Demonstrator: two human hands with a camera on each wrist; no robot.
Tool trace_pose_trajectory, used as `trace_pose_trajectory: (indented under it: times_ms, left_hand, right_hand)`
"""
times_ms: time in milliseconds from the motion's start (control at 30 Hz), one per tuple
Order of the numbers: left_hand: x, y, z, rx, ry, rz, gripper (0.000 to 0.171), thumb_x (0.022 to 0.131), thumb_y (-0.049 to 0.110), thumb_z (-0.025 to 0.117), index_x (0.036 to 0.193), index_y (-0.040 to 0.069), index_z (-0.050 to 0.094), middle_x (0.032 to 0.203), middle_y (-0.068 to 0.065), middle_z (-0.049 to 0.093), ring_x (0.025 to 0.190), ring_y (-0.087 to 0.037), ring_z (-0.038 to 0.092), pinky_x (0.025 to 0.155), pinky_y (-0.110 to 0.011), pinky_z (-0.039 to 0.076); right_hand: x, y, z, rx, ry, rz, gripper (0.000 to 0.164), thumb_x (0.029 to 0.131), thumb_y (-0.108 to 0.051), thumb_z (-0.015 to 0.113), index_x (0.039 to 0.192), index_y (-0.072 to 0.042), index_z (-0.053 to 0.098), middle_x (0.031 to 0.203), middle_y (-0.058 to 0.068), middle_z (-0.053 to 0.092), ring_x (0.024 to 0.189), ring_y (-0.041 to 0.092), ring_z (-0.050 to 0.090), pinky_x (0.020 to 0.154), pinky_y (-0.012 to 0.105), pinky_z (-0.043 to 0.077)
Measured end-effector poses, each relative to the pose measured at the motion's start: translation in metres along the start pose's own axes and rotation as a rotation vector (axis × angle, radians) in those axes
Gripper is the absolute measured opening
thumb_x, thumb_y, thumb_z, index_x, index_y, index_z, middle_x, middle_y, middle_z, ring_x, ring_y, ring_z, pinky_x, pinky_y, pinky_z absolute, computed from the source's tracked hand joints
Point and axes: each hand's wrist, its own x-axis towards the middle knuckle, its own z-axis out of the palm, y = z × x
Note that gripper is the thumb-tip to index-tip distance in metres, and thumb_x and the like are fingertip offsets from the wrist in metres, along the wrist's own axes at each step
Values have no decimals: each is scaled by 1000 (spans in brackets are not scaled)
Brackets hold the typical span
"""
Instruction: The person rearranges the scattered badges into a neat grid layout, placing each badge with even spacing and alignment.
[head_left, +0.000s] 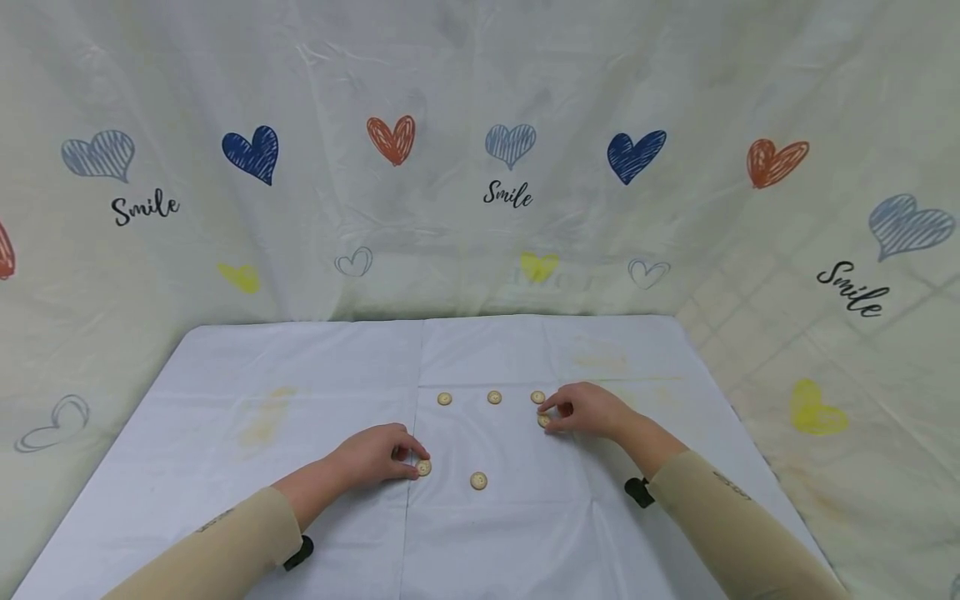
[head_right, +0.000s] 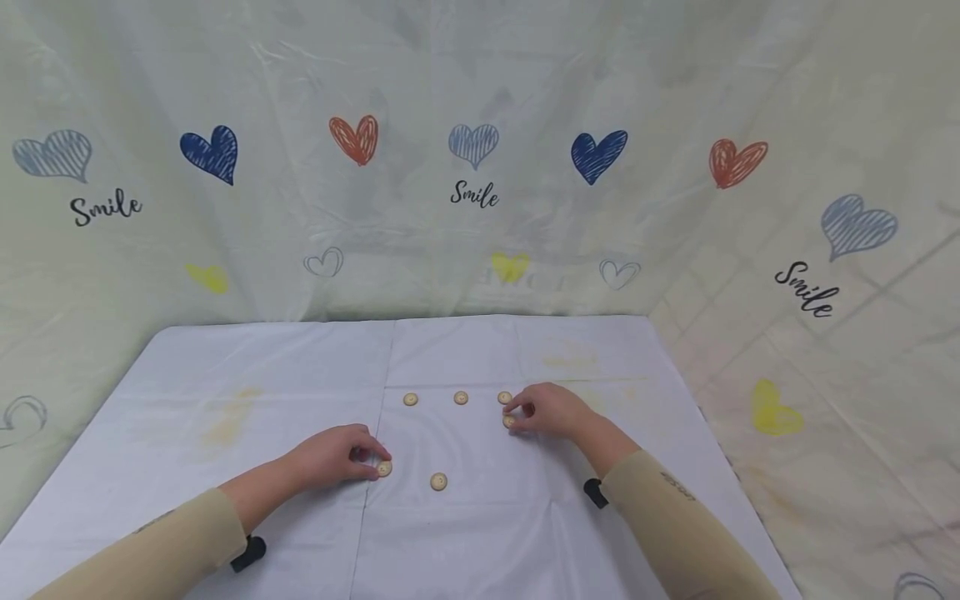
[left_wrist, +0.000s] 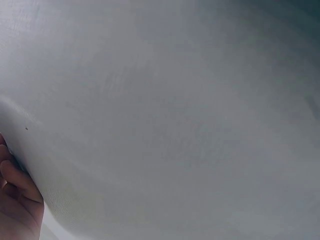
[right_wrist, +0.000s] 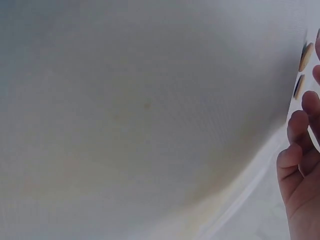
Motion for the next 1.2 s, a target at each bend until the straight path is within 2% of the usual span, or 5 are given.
trace_pose_trajectory:
  times_ms: [233,433,567,1000,1200]
  left_hand:
    - [1,-2,1,7,3,12,17,84,31,80,101,33,77,77,14,51,71,-5,48,66,-27,41]
    - [0,0,2,0,8,7,17,84,32,80,101,33,77,77,13,51,71,-6,48,66,-27,41]
    - [-1,0,1,0,11,-6,18,83,32,80,101,34,77,77,13,51,71,-6,48,66,-27,41]
    - [-1,-1,-1,0,-1,11,18,84,31,80,102,32,77,77,13,51,72,-5,48,67,-27,41]
    - [0,0,-1,-6,-8,12,18,84,30,80,102,31,78,77,13,51,71,-5,48,66,-27,41]
  right_hand:
    - [-1,-1,0,9,-2,-20,29,82,-33,81,110,-24,78,72,-11,53,68,7,47,64,27,41]
    - [0,-12,2,39,-31,-37,30,83,-35,81,110,-24,78,71,-11,54,69,7,51,66,27,44]
    - [3,-25,6,31,-61,-74,31,83,-37,81,111,-27,77,70,-13,55,69,6,51,67,26,44]
    - [12,-81,31,-45,-155,-284,30,81,-36,82,110,-29,78,68,-17,51,63,-1,48,66,20,41]
    - [14,-93,39,-81,-183,-281,27,82,-38,81,108,-33,78,68,-17,50,64,-1,47,64,19,39]
